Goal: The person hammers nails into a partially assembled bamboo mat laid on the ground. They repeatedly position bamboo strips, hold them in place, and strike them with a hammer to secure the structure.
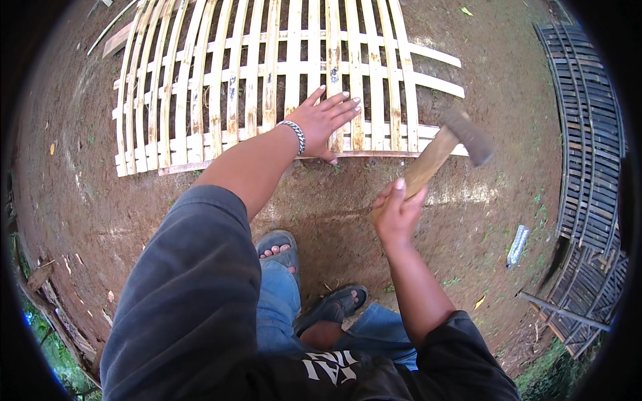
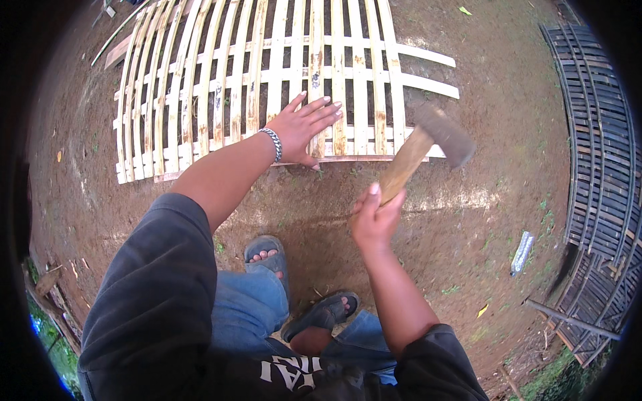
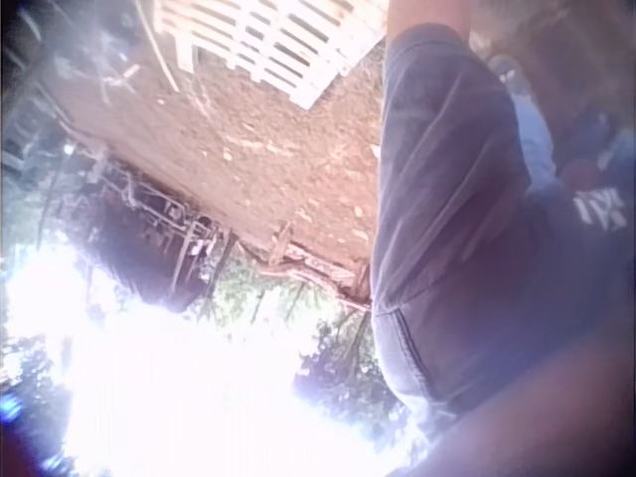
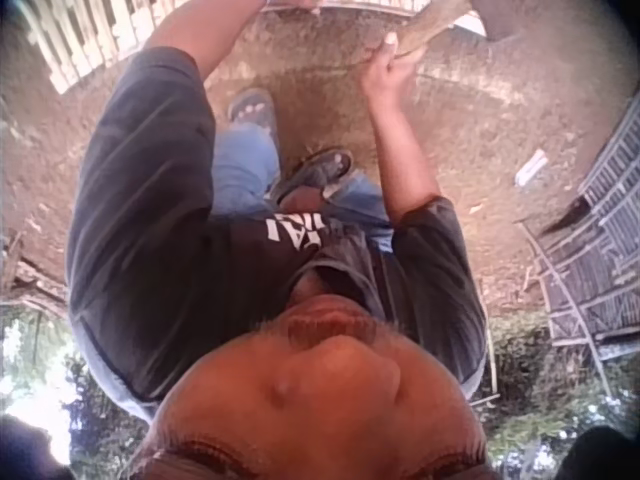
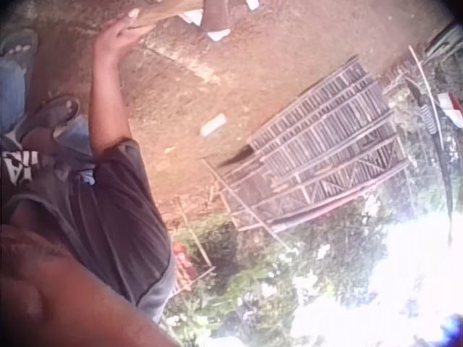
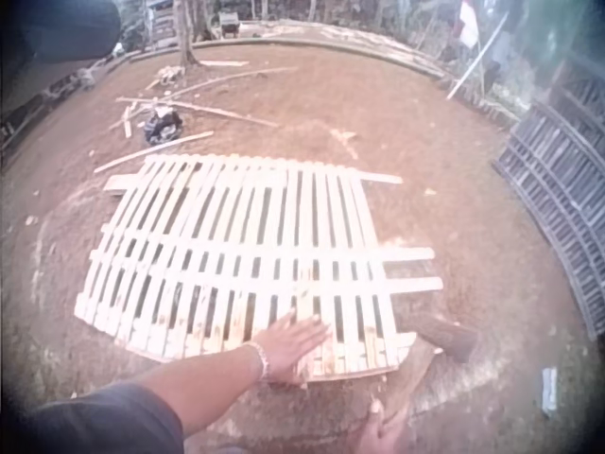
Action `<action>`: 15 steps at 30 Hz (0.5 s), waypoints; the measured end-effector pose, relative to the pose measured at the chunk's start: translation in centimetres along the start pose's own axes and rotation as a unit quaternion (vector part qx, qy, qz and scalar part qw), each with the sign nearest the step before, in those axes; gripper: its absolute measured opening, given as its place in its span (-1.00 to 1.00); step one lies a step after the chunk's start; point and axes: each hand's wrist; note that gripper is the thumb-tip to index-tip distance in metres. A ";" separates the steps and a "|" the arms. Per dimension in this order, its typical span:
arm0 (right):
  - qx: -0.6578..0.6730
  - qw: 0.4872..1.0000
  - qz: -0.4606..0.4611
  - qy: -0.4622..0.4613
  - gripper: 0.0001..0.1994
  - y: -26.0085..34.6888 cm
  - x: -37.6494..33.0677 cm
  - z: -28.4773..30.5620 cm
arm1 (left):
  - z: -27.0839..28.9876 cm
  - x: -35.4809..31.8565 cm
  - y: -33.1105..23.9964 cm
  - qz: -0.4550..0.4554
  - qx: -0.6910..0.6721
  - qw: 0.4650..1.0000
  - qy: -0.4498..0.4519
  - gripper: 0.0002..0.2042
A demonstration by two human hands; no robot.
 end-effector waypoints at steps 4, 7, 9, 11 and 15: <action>-0.335 0.896 -0.084 0.280 -0.75 -2.3 1.1 2.0 | 0.6 0.2 -0.3 0.003 0.014 1.000 0.019 0.24; -0.097 0.969 -0.175 0.146 -0.72 0.9 0.3 1.1 | 0.2 -0.2 0.0 0.004 0.015 1.000 0.008 0.23; -0.034 0.993 -0.079 0.077 -0.73 -0.8 -0.1 0.8 | 0.2 0.1 0.0 0.001 0.014 1.000 -0.005 0.23; -0.091 0.992 -0.069 0.045 -0.73 -2.5 -0.3 1.1 | 0.3 0.3 -0.2 -0.008 0.006 1.000 -0.008 0.24; -0.301 0.910 -0.145 0.245 -0.73 -0.6 1.5 2.0 | 0.0 0.3 0.1 0.003 0.011 1.000 -0.010 0.24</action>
Point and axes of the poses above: each hand's wrist, its own x-axis towards the middle knuckle, its own z-axis out of the back of the hand, y = z × x, and after that the axes turned 4 degrees about z, right-handed
